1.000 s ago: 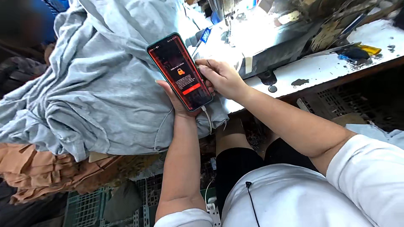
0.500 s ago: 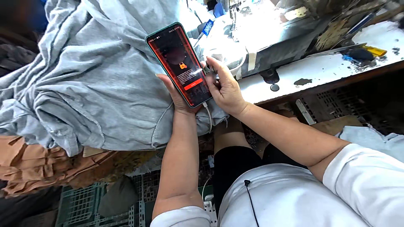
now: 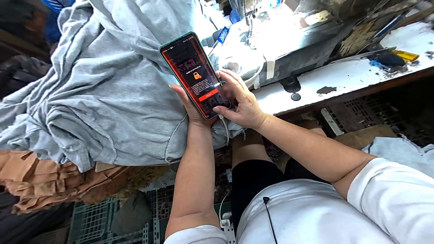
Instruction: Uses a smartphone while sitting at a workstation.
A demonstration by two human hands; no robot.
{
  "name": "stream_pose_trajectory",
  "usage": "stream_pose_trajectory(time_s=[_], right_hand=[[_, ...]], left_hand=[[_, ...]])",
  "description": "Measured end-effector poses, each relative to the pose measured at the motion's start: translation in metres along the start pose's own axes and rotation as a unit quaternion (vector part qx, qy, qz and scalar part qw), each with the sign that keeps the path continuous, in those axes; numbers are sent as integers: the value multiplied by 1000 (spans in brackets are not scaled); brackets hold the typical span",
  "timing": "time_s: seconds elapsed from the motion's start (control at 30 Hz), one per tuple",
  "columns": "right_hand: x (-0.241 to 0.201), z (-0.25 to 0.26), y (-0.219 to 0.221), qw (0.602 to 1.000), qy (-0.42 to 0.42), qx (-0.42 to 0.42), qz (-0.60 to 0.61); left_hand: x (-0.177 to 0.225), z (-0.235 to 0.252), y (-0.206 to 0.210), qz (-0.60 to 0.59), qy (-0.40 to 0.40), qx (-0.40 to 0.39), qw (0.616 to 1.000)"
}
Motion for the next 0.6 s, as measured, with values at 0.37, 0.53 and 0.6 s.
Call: stream_pose_trajectory(time_s=[0.37,0.53,0.6], right_hand=[[0,-2,-1,1000,5,-6,-20],[0,-2,-1,1000,2,-4,-27],[0,-2,-1,1000,1,-5,-25]], left_hand=[[0,-1,0,31,-1,15,999],[-1,-1,-1,25,-6,14,1000],[-1,-1,0,22,-6,10,1000]])
Point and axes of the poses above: each hand's wrist, its own z-axis towards the middle knuckle, its own y-axis out of the palm, x = y × z, the point moved 5 cm from there along z, towards the middle knuckle, and after that the axes turned 11 degrees about z, right-handed, at the moved point
